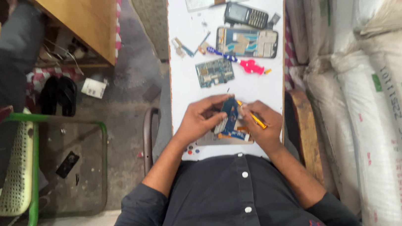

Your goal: The person uses a screwdriver to manipulate components on a disassembled mobile phone motherboard. They repeatedly probe and adjust small parts on the circuit board while holding it with the other hand.

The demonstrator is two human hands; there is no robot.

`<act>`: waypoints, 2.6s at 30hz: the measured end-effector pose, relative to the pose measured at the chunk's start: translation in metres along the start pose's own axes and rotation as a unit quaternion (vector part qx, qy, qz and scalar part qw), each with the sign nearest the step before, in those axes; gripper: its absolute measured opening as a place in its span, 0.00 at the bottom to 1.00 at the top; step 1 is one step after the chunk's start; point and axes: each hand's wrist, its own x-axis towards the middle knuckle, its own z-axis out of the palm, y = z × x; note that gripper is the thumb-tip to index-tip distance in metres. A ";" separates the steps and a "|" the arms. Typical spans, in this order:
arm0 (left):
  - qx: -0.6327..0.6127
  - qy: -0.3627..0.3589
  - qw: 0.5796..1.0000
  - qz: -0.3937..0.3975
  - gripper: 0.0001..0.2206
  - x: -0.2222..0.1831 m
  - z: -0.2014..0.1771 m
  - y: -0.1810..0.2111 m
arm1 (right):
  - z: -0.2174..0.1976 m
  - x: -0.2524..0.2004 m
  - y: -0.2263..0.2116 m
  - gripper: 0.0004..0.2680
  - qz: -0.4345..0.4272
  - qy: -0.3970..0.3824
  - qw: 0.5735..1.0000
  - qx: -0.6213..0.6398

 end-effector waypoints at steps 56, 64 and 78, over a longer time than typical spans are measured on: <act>-0.095 0.050 0.994 0.015 0.13 -0.001 -0.001 -0.013 | -0.012 0.005 -0.011 0.05 0.180 0.015 0.863 0.472; -0.088 0.058 0.994 0.000 0.13 -0.001 0.000 -0.008 | -0.018 -0.006 0.003 0.13 0.159 0.014 0.905 0.393; -0.074 0.057 0.996 -0.006 0.12 0.001 0.002 -0.005 | -0.038 0.006 -0.042 0.08 -0.061 -0.133 0.911 0.385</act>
